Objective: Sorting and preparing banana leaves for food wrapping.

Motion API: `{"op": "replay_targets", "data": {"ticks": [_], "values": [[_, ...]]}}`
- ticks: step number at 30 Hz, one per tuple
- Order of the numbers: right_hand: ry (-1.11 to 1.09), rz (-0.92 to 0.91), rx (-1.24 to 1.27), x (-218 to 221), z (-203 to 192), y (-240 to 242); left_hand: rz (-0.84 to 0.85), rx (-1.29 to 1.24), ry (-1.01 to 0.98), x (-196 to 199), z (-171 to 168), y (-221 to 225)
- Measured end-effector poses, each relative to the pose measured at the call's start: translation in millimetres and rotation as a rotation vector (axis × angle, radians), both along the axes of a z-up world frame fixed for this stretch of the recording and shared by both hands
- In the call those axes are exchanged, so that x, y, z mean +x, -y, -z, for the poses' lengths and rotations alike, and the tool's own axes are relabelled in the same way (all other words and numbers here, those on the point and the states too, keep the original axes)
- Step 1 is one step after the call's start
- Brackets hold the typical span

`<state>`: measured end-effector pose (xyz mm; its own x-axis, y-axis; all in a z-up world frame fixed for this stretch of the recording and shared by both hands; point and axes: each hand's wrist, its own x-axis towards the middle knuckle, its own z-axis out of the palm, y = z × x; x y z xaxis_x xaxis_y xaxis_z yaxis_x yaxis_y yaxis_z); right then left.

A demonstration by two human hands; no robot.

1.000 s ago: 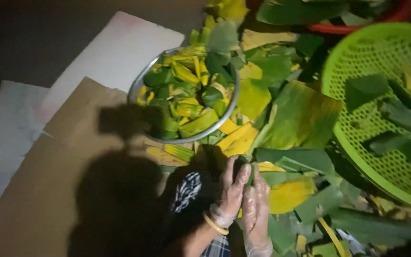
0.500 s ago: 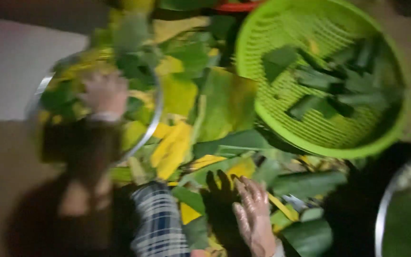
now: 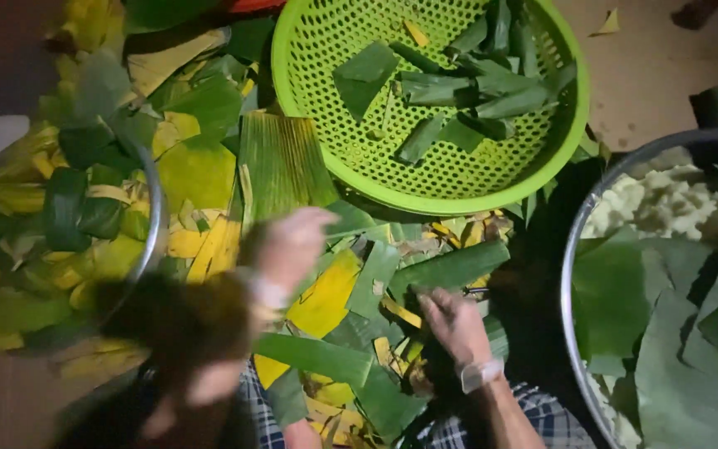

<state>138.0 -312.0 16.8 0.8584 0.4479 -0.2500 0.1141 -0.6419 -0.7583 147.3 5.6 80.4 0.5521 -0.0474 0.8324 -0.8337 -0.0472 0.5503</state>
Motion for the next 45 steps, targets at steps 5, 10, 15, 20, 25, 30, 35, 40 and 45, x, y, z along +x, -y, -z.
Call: {"op": "replay_targets", "data": {"ticks": [5,10,15,20,25,30,35,40,45], "values": [[-0.302,0.556,0.177,12,-27,-5,-0.591,1.219,-1.292,35,148,61],[-0.273,0.571,0.278,17,-7,-3,-0.418,1.008,-1.330,40,-30,38],[-0.318,0.637,0.404,18,-16,-11,-0.341,0.755,-0.584,-9,-110,-17],[-0.685,0.632,0.684,17,-35,-12,-0.617,1.304,-0.530,-73,-61,7],[-0.704,0.589,0.695,13,-28,-14,-0.751,1.165,-0.768,-120,35,18],[-0.780,0.568,0.615,13,-21,-11,-0.631,0.841,-1.133,-113,29,70],[-0.442,0.432,0.533,8,-5,-13,-0.627,0.529,-1.439,-101,2,70],[0.233,0.237,0.218,-14,-10,-15,-0.757,-0.323,-1.548,-115,-1,32],[0.647,-0.398,0.132,-61,-13,-57,-0.713,-0.067,-1.968,-134,45,14]]}}
